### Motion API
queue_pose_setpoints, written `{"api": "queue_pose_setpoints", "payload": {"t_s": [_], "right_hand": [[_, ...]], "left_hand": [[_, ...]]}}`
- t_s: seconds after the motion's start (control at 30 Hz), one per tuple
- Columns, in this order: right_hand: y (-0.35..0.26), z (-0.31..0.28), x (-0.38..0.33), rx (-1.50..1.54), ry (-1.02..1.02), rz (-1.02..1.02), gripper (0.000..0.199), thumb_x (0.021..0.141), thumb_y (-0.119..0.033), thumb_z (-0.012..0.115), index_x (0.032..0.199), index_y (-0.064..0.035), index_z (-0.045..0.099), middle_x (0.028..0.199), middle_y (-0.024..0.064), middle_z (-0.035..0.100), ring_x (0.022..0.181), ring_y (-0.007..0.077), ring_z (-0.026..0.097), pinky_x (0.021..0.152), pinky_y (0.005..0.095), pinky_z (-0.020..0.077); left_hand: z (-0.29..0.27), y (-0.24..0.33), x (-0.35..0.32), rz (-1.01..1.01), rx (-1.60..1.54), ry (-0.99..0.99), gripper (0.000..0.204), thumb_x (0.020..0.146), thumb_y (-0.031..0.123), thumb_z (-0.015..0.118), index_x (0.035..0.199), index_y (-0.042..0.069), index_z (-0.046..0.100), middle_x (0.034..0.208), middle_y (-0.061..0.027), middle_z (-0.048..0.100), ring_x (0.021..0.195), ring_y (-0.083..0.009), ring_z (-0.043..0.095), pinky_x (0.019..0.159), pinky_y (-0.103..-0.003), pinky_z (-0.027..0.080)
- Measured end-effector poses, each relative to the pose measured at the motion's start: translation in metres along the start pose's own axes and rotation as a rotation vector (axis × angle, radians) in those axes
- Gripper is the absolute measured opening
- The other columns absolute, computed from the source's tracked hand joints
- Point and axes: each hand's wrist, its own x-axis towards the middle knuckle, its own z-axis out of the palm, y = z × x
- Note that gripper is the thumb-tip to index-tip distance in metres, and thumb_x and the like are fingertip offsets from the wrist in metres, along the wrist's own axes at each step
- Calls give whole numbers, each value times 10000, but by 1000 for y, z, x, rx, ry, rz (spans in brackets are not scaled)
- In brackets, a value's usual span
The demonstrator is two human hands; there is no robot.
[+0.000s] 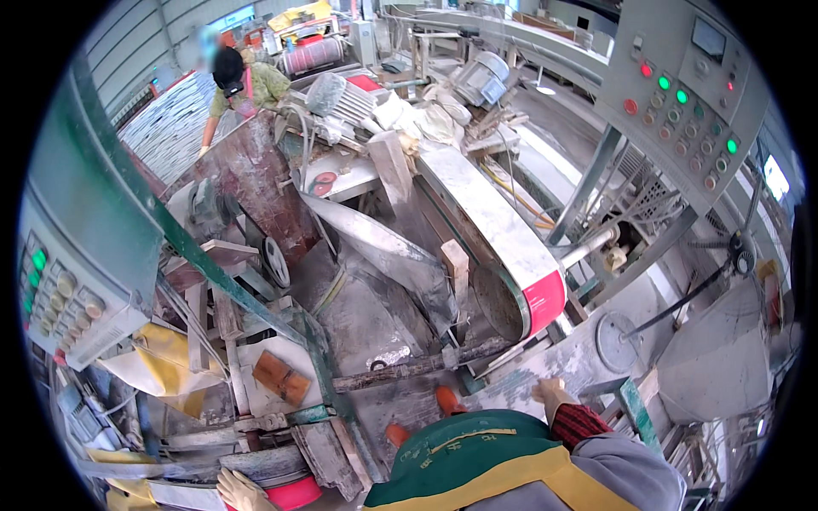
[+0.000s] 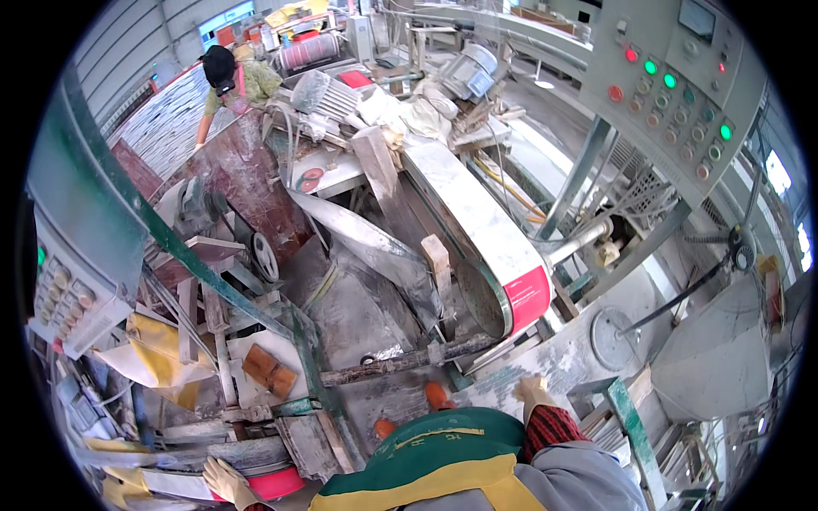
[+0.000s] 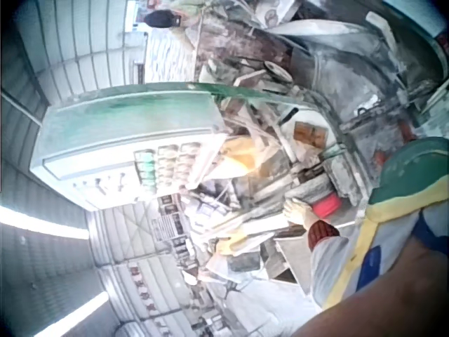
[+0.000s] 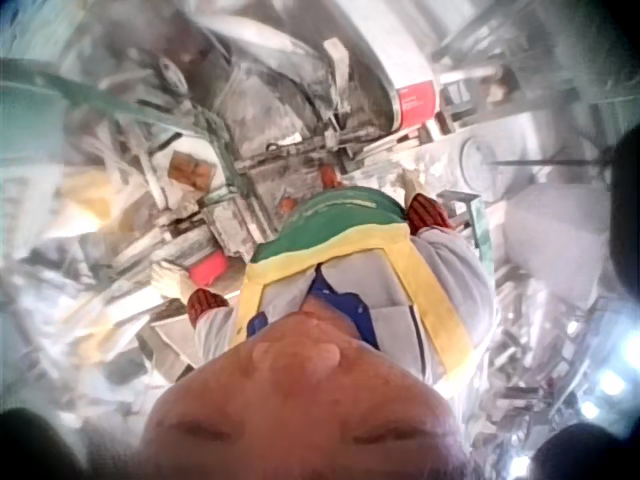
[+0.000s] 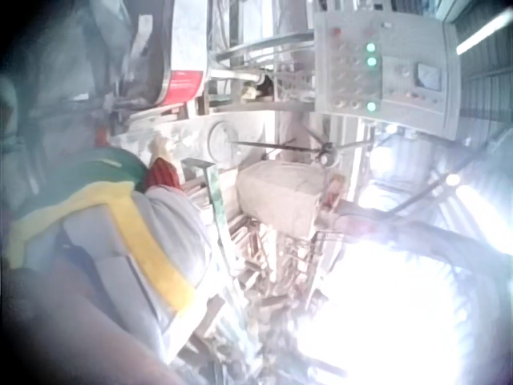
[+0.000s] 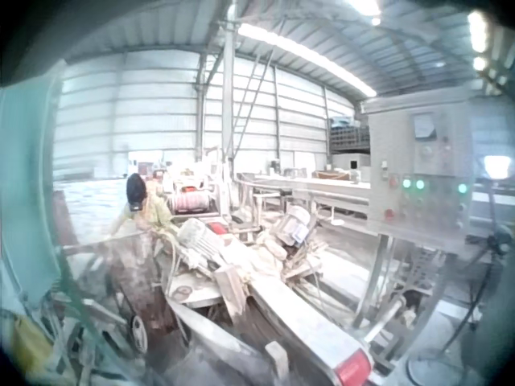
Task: The person stands at a large industrial machine and repeatedly places flat rectangular items onto a conveyor belt. The items move through the machine and are collected by another worker in the background. The person continues this repetitive feeding process throughout the clip.
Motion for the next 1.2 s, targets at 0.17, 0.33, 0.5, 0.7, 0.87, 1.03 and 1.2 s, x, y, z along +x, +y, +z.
{"api": "queue_pose_setpoints", "payload": {"t_s": [0.17, 0.33, 0.5, 0.7, 0.87, 1.03, 1.2], "right_hand": [[-52, 20, -20, 394, -233, 46, 494, 818, -114, 536, 1288, -36, 407, 789, 187, 633, 577, 280, 621, 487, 355, 517], [-128, 79, -51, 179, -380, -191, 587, 777, -89, 576, 1336, -63, 400, 780, 155, 649, 571, 216, 630, 505, 313, 525], [-157, 114, -87, 144, -573, -268, 632, 794, -121, 596, 1379, -104, 360, 811, 131, 656, 564, 167, 613, 538, 296, 526], [-120, 94, -63, -140, -507, -391, 660, 763, -116, 583, 1385, -93, 361, 848, 145, 661, 643, 210, 646, 601, 319, 550], [-84, 65, -54, -389, -271, -354, 639, 728, -205, 566, 1340, -80, 428, 844, 171, 673, 693, 215, 670, 651, 326, 539], [-43, 67, -24, -231, -321, -260, 638, 711, -225, 572, 1322, -80, 456, 837, 184, 673, 710, 230, 676, 666, 332, 536], [-81, 63, -63, -382, -339, -336, 653, 691, -163, 602, 1321, -66, 460, 811, 191, 666, 647, 209, 660, 621, 312, 528]], "left_hand": [[-14, 15, -1, 7, -27, 74, 409, 957, 338, 390, 1281, 102, 472, 1261, -85, 527, 1189, -368, 436, 991, -460, 331], [-26, 17, -5, -29, -42, -34, 433, 954, 342, 387, 1315, 105, 428, 1295, -108, 494, 1213, -359, 413, 1016, -472, 306], [-3, 9, -7, -12, 15, 38, 460, 952, 374, 388, 1334, 119, 414, 1298, -99, 495, 1213, -348, 414, 1009, -469, 311], [-29, 31, -13, -11, -30, -3, 459, 945, 349, 405, 1334, 105, 400, 1311, -103, 476, 1222, -350, 405, 1023, -469, 300], [-26, 28, -20, -25, -28, 42, 456, 935, 324, 434, 1325, 90, 401, 1311, -112, 468, 1211, -350, 412, 1019, -477, 306], [-17, 32, -20, 8, 23, 125, 449, 937, 348, 426, 1306, 93, 422, 1292, -98, 487, 1182, -312, 435, 981, -452, 341], [-15, 28, -27, 34, 45, 174, 462, 929, 338, 443, 1316, 88, 409, 1300, -110, 481, 1175, -317, 445, 969, -460, 353]]}}
